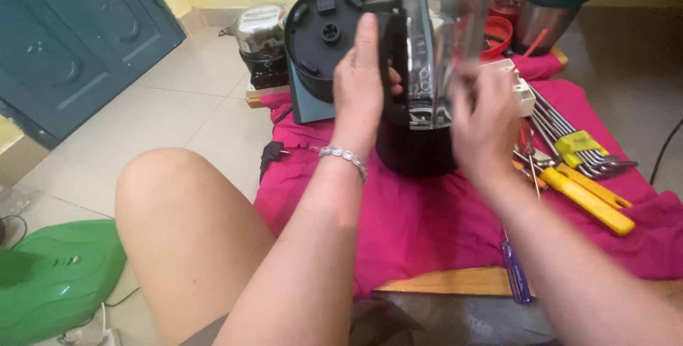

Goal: The person cleans the inside of a blender jar using a white cloth. They rotate the jar to wipe different sides and the bottom, then place it back on the base.

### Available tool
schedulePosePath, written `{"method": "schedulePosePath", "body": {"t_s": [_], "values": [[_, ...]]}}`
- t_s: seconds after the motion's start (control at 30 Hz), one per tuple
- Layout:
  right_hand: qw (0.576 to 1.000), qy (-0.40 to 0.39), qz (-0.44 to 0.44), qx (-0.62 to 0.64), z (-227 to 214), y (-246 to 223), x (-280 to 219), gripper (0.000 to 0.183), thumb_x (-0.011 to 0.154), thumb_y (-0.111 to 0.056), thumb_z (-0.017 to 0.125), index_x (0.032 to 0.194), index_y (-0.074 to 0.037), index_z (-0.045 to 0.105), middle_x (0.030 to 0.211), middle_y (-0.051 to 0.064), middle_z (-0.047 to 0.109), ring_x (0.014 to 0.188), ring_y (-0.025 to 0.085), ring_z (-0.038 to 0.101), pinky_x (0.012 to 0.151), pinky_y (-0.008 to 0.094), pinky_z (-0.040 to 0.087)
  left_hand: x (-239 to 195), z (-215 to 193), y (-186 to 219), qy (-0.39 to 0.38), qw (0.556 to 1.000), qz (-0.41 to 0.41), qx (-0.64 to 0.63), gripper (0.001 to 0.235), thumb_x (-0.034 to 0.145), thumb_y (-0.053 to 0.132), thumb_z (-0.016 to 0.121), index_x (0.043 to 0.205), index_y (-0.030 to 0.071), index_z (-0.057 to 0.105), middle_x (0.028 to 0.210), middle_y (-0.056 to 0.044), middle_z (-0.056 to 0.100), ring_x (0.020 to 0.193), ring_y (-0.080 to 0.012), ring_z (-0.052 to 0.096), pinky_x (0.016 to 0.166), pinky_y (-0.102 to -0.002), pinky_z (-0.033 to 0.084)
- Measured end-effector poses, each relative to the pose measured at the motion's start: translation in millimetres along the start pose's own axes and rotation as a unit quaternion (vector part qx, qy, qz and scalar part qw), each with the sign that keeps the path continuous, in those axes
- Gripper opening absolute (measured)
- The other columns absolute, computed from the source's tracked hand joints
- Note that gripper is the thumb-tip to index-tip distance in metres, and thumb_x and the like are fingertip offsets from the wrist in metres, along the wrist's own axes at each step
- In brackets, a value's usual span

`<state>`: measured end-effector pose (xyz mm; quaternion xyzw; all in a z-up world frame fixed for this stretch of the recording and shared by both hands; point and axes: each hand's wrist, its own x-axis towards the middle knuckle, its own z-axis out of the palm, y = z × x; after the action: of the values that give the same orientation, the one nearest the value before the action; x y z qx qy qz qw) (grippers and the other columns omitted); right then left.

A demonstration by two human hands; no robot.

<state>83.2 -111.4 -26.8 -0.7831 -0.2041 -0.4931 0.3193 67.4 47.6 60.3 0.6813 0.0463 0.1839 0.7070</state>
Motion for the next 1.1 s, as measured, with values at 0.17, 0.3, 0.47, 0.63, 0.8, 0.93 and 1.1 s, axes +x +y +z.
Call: {"method": "schedulePosePath", "body": {"t_s": [0.17, 0.3, 0.47, 0.63, 0.8, 0.93, 1.1], "values": [[0.998, -0.049, 0.035, 0.004, -2, 0, -15, 0.014, 0.097, -0.002, 0.068, 0.11, -0.001, 0.066, 0.099, 0.013, 0.057, 0.082, 0.028, 0.056, 0.072, 0.04, 0.046, 4, -9, 0, 0.024, 0.998, -0.039, -0.048, 0.067, 0.081, 0.064, 0.043, 0.073, 0.001, 0.064, 0.059, -0.009, 0.058, 0.051, -0.0181, 0.056, 0.053, -0.03, 0.048], [0.997, 0.051, -0.042, 0.043, 0, 4, 49, 0.008, 0.102, 0.003, 0.062, 0.109, 0.005, 0.062, 0.1, 0.016, 0.055, 0.083, 0.027, 0.052, 0.071, 0.038, 0.042, -3, -17, -2, 0.05, 0.993, -0.074, -0.078, 0.063, 0.08, 0.063, 0.048, 0.07, 0.002, 0.061, 0.058, -0.009, 0.055, 0.05, -0.0181, 0.053, 0.051, -0.031, 0.048], [0.985, 0.103, 0.064, 0.124, 22, 36, 61, 0.011, 0.106, -0.004, 0.06, 0.111, 0.005, 0.063, 0.101, 0.014, 0.069, 0.086, 0.021, 0.064, 0.077, 0.033, 0.053, -8, -23, -8, 0.05, 0.992, -0.08, -0.081, 0.064, 0.078, 0.065, 0.048, 0.066, 0.004, 0.059, 0.055, -0.009, 0.054, 0.05, -0.0197, 0.053, 0.053, -0.031, 0.047], [0.989, 0.12, 0.035, 0.076, -6, -29, 40, 0.009, 0.107, 0.0, 0.054, 0.114, 0.005, 0.052, 0.107, 0.016, 0.056, 0.091, 0.026, 0.056, 0.081, 0.038, 0.047, -14, -27, -22, 0.031, 0.995, -0.047, -0.086, 0.062, 0.083, 0.062, 0.048, 0.067, 0.003, 0.059, 0.053, -0.009, 0.053, 0.048, -0.0191, 0.051, 0.051, -0.031, 0.046], [0.987, 0.069, 0.004, 0.148, -4, -17, 48, 0.008, 0.106, 0.002, 0.053, 0.112, 0.007, 0.051, 0.105, 0.018, 0.055, 0.089, 0.027, 0.055, 0.081, 0.038, 0.048, -14, -33, -37, 0.02, 0.993, -0.005, -0.116, 0.063, 0.086, 0.063, 0.043, 0.066, 0.005, 0.059, 0.052, -0.006, 0.053, 0.047, -0.0185, 0.053, 0.053, -0.031, 0.048], [0.977, 0.063, 0.092, 0.183, 20, 30, 56, 0.013, 0.107, -0.006, 0.052, 0.115, 0.003, 0.056, 0.108, 0.016, 0.064, 0.096, 0.024, 0.062, 0.084, 0.036, 0.052, -10, -38, -36, 0.034, 0.992, -0.015, -0.12, 0.065, 0.085, 0.066, 0.04, 0.065, 0.006, 0.057, 0.052, -0.007, 0.05, 0.048, -0.0197, 0.051, 0.053, -0.031, 0.046], [0.916, 0.028, 0.358, 0.18, 55, 90, -24, 0.023, 0.101, -0.022, 0.054, 0.102, -0.001, 0.065, 0.089, 0.015, 0.061, 0.084, 0.024, 0.057, 0.074, 0.045, 0.048, -9, -32, -53, 0.119, 0.991, 0.021, -0.049, 0.072, 0.086, 0.069, 0.049, 0.053, 0.006, 0.061, 0.041, -0.013, 0.055, 0.038, -0.0242, 0.061, 0.044, -0.032, 0.049]]}}
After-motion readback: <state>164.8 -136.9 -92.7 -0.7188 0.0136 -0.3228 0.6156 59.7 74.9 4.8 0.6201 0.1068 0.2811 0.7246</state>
